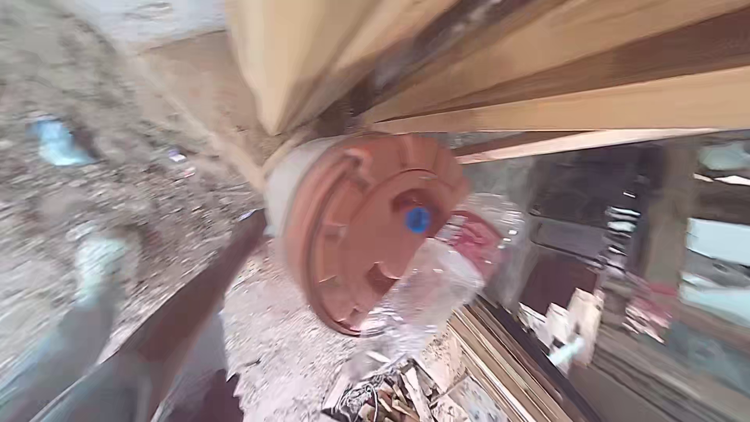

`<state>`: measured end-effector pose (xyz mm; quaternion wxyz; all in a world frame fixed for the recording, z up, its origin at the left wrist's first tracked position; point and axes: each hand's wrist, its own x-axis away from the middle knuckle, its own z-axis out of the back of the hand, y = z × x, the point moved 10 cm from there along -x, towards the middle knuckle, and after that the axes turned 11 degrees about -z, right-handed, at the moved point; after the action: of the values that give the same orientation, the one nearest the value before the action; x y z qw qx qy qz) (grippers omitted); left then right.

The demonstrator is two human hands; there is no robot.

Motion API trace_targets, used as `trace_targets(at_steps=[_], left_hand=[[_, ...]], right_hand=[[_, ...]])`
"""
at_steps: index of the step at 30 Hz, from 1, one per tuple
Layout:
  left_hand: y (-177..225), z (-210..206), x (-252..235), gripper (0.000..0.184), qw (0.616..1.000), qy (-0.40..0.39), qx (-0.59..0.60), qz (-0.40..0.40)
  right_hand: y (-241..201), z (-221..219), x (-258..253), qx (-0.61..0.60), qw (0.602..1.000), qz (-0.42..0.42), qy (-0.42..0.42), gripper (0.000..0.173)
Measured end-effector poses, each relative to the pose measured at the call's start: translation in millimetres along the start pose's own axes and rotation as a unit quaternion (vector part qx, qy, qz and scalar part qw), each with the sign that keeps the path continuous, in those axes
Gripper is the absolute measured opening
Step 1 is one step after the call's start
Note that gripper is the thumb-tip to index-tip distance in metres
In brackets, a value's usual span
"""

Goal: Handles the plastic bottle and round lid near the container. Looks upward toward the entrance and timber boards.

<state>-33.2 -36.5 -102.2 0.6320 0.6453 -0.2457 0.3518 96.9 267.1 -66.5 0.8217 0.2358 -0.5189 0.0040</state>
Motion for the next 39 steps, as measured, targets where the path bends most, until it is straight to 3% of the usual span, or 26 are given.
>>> trace_targets(at_steps=[1,2,3,4,6,9,17,27,32,39], left_hand=[[-8,-4,-13,0.050,0.999,0.006,-0.016,-0.028],[-29,-10,-37,0.044,0.994,0.080,-0.031,-0.071],[-59,-18,-63,0.035,0.957,0.250,-0.046,-0.138],[-86,-31,-87,0.041,0.952,0.268,-0.039,-0.144],[-107,-42,-115,0.071,0.970,0.206,-0.036,-0.124],[-106,-41,-123,0.086,0.970,0.200,-0.051,-0.129],[-100,-34,-112,0.082,0.968,0.196,-0.059,-0.146],[-103,-36,-121,0.093,0.962,0.199,-0.074,-0.172],[-104,-37,-123,0.091,0.961,0.201,-0.078,-0.175],[-103,-37,-119,0.091,0.967,0.193,-0.059,-0.153]], right_hand=[[2,-5,-2,0.005,1.000,0.002,0.016,0.073],[0,-8,-2,0.004,1.000,-0.006,0.009,0.077],[-3,-8,1,0.006,1.000,-0.014,-0.005,0.077],[-5,-8,2,0.003,1.000,-0.017,-0.012,0.078],[-5,-13,-4,0.041,0.999,-0.014,-0.004,0.074],[-3,-25,-17,0.083,0.996,0.016,0.024,0.075],[-8,-20,-18,0.113,0.993,0.005,0.021,0.084],[-10,-14,-11,0.073,0.997,0.001,0.023,0.078],[-14,-13,-11,0.083,0.996,0.013,0.025,0.080],[-35,6,7,0.078,0.997,0.002,-0.004,0.070]])
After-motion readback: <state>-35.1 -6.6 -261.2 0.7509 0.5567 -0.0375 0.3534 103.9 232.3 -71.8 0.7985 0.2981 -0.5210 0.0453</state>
